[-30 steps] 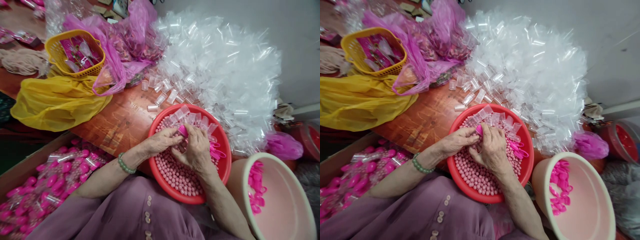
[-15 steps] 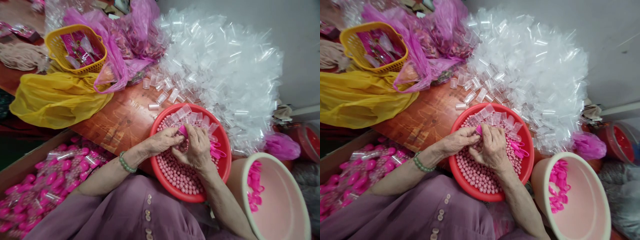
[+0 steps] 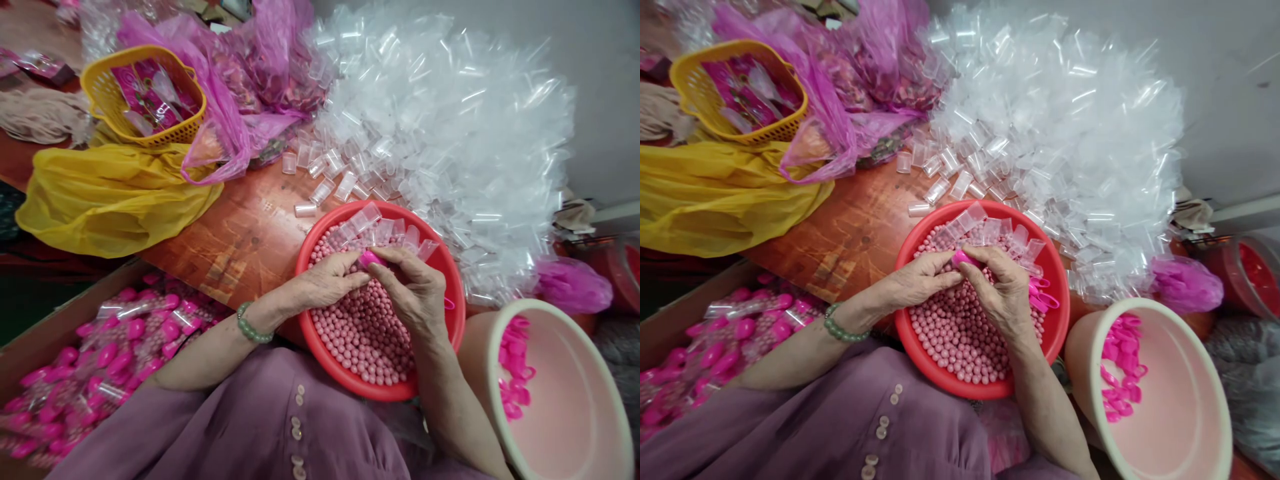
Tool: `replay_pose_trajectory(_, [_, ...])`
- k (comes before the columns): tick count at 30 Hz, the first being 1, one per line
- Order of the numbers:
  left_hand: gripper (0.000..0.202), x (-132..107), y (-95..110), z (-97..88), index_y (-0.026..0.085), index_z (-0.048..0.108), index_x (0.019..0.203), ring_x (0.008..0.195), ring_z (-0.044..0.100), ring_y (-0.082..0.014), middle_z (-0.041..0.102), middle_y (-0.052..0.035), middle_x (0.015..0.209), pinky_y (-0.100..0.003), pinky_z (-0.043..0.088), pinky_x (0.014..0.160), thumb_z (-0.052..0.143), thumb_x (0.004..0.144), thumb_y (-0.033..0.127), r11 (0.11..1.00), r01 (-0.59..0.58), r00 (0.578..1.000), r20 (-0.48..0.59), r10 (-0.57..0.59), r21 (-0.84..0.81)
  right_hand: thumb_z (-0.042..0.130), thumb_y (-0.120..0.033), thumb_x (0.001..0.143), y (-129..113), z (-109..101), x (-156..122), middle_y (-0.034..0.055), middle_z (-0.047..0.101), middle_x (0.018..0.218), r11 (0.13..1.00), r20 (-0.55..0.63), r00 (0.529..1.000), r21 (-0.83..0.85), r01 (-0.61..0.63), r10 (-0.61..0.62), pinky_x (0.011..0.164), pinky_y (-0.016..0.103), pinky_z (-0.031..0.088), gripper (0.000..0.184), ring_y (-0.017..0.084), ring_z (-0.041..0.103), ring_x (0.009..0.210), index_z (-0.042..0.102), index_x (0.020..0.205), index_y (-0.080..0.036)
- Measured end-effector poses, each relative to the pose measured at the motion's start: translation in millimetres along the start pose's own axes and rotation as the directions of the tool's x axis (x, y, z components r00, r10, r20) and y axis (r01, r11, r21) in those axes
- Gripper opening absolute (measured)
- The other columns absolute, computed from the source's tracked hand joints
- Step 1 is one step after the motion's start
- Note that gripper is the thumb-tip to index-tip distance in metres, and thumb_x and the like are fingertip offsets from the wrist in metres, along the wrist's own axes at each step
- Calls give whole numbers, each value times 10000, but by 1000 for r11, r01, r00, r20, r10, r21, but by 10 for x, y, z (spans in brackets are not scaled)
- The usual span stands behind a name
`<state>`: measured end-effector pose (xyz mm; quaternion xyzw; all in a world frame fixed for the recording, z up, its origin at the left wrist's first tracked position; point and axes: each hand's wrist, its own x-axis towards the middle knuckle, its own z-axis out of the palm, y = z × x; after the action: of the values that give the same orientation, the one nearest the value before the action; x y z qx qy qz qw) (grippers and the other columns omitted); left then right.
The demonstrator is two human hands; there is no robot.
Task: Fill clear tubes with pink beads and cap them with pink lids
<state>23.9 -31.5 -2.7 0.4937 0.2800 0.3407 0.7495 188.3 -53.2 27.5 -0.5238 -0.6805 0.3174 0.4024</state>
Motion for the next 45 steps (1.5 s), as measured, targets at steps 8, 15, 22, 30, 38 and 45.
replay_pose_trajectory(8, [72, -7, 10, -9, 144, 543, 889, 683, 400, -101, 453, 30, 750, -248, 345, 653, 542, 873, 214, 998, 0, 999, 38, -2, 68, 733, -259, 820, 75, 45, -38, 14, 747, 942, 998, -56, 998, 57, -35, 38, 821, 342, 562, 220, 168, 691, 843, 744, 1040, -259])
replay_pose_trajectory(15, [265, -36, 7, -20, 138, 549, 864, 635, 461, -87, 517, 16, 735, -239, 377, 620, 613, 855, 395, 988, 44, 998, 45, -38, -149, 717, -383, 818, 30, 13, -16, 113, 702, 1078, 868, 154, 931, -336, 366, -332, 851, 428, 560, 531, 259, 667, 977, 572, 1288, -182])
replay_pose_trajectory(22, [396, -35, 17, -29, 133, 597, 885, 686, 546, -99, 581, -2, 763, -241, 449, 671, 735, 759, 482, 935, 50, 998, 53, -34, -351, 604, -408, 840, -12, 206, -29, 199, 648, 1086, 538, 221, 849, -690, 484, -481, 813, 480, 526, 743, 323, 638, 971, 309, 1433, -73])
replay_pose_trajectory(30, [387, -49, -45, -49, 129, 615, 776, 660, 590, -100, 625, -16, 708, -229, 485, 668, 739, 762, 495, 898, 60, 992, 127, -5, -435, 538, -416, 860, -19, 182, 37, 164, 675, 978, 382, 274, 754, -729, 568, -597, 774, 412, 504, 681, 256, 637, 810, 347, 1403, -52])
replay_pose_trajectory(38, [442, 11, -8, -49, 123, 658, 818, 578, 613, -117, 659, -36, 655, -247, 513, 616, 653, 808, 565, 867, 135, 991, 47, -128, -479, 600, -489, 839, 8, 167, 16, 219, 635, 1153, 533, 289, 854, -682, 500, -432, 834, 463, 495, 746, 323, 610, 1022, 337, 1398, -71])
replay_pose_trajectory(45, [501, 42, 26, 6, 132, 647, 759, 438, 582, -113, 642, -40, 561, -230, 495, 483, 440, 939, 550, 822, 265, 942, -48, -333, -503, 674, -451, 787, 31, 255, -3, 181, 605, 1186, 706, 225, 889, -543, 455, -400, 870, 477, 505, 749, 311, 575, 1043, 358, 1385, -131])
